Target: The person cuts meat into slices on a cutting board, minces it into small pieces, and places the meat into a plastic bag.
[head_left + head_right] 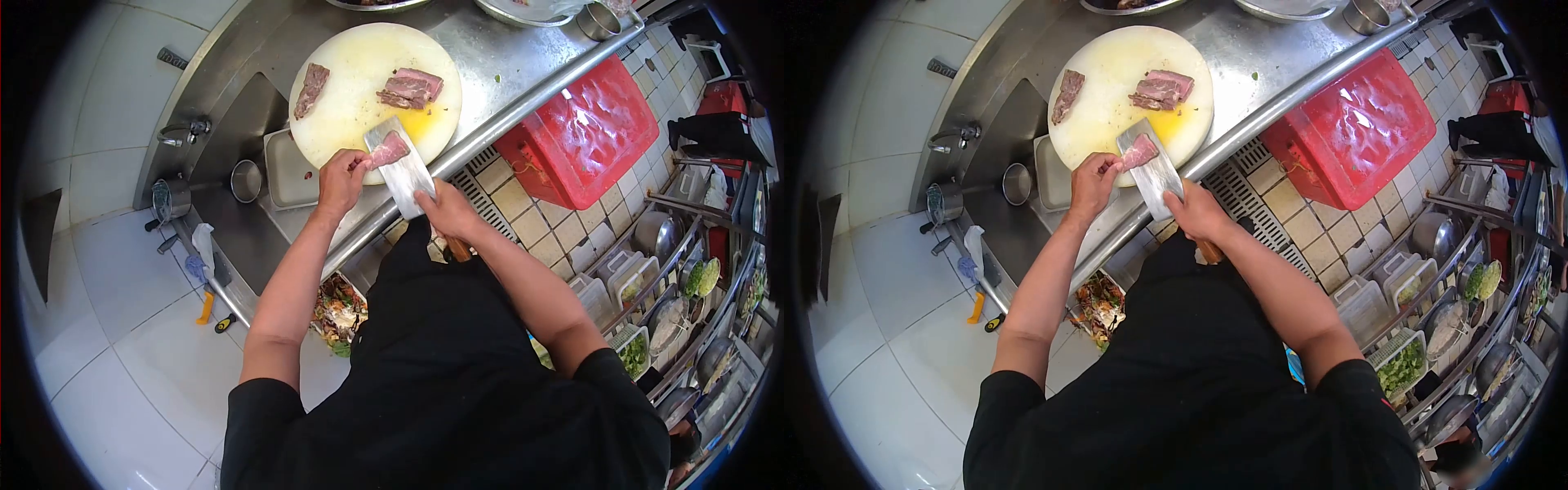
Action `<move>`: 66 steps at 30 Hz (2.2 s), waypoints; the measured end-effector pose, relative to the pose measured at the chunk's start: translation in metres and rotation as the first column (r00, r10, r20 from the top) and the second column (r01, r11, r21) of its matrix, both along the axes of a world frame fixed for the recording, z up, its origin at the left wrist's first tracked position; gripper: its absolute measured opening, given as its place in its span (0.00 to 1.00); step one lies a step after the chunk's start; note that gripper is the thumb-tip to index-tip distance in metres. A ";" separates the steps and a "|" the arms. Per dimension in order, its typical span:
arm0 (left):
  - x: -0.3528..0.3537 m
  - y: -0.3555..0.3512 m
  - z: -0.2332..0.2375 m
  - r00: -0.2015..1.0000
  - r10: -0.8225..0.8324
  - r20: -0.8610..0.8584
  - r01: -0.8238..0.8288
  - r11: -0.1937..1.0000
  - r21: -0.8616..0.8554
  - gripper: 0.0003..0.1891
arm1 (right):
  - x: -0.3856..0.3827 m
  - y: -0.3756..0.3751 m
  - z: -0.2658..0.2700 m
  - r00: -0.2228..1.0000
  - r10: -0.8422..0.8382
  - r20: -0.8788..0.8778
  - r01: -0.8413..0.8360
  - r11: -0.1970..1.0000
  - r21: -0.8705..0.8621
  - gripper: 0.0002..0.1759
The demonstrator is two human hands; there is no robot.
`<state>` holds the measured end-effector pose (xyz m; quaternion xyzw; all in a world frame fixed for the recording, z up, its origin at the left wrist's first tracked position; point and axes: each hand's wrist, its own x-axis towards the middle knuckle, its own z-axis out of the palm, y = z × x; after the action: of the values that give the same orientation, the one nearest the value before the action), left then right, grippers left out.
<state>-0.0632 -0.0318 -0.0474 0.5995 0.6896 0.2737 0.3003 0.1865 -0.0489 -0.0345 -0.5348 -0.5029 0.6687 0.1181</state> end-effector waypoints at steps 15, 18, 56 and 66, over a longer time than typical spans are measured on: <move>-0.002 -0.006 -0.004 1.000 -0.005 -0.012 0.006 0.997 0.082 0.06 | 0.027 0.019 0.022 0.955 0.125 0.269 -0.213 0.920 0.329 0.23; -0.001 -0.002 -0.004 1.000 -0.018 0.008 0.017 0.996 0.091 0.08 | 0.061 0.026 0.058 0.944 0.072 0.322 -0.172 0.940 0.294 0.20; 0.088 -0.002 0.017 0.954 0.270 -0.128 -0.271 0.963 0.010 0.24 | 0.055 0.168 0.064 0.585 0.680 0.443 -0.809 0.449 0.380 0.12; 0.084 -0.019 0.015 0.974 0.225 -0.005 -0.224 0.971 0.084 0.22 | 0.057 0.136 0.091 0.504 0.610 0.611 -0.864 0.369 0.343 0.12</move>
<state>0.0212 -0.0509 -0.0328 0.5314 0.7432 0.3300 0.2372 0.2437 0.0870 0.0570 -0.2916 -0.8896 0.3243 -0.1360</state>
